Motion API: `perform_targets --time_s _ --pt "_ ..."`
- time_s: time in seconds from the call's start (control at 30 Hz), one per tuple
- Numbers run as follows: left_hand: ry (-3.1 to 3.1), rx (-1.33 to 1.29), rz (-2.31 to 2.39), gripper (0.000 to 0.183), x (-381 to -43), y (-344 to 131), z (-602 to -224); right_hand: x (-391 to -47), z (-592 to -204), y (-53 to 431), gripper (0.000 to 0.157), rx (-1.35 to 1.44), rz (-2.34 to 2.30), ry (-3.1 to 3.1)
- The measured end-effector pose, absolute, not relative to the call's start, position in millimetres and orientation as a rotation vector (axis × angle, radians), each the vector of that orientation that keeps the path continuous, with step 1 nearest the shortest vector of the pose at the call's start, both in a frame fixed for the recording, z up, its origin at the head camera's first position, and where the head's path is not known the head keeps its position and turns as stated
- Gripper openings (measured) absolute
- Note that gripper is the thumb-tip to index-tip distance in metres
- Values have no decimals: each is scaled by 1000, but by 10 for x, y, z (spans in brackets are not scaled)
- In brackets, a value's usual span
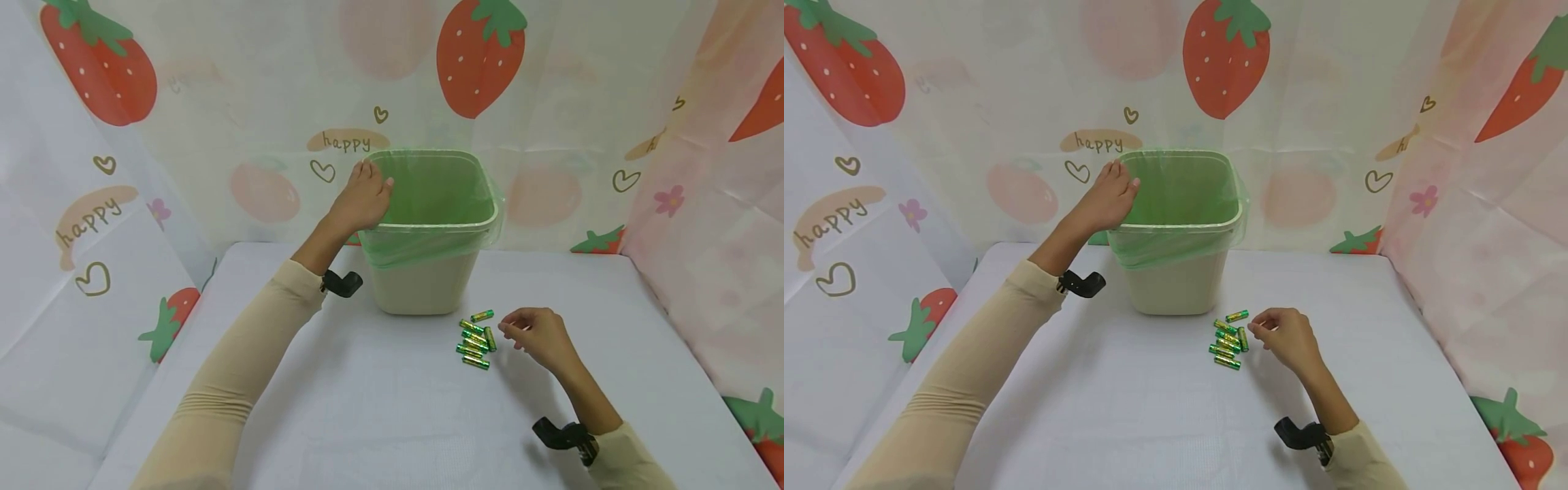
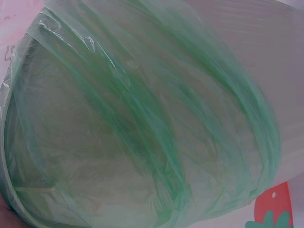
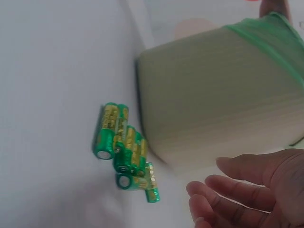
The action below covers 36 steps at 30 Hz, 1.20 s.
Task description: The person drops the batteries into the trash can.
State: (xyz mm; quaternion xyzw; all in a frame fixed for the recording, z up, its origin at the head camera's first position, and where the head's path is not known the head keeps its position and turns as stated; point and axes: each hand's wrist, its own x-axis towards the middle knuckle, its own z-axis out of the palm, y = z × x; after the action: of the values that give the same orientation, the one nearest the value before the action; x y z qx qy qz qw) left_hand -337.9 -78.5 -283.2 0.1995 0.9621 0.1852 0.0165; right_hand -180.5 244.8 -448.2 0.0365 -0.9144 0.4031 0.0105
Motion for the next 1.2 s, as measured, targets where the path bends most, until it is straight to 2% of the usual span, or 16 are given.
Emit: perform_targets --time_s 0.6,1.2 --pt "2990 614 593 66 -3380 -784 -2840 -1930 -4791 2433 17 57 1166 -2929" --pt "2992 601 608 67 -3381 -780 -2848 -1985 -4901 2352 17 -35 1094 -3020"
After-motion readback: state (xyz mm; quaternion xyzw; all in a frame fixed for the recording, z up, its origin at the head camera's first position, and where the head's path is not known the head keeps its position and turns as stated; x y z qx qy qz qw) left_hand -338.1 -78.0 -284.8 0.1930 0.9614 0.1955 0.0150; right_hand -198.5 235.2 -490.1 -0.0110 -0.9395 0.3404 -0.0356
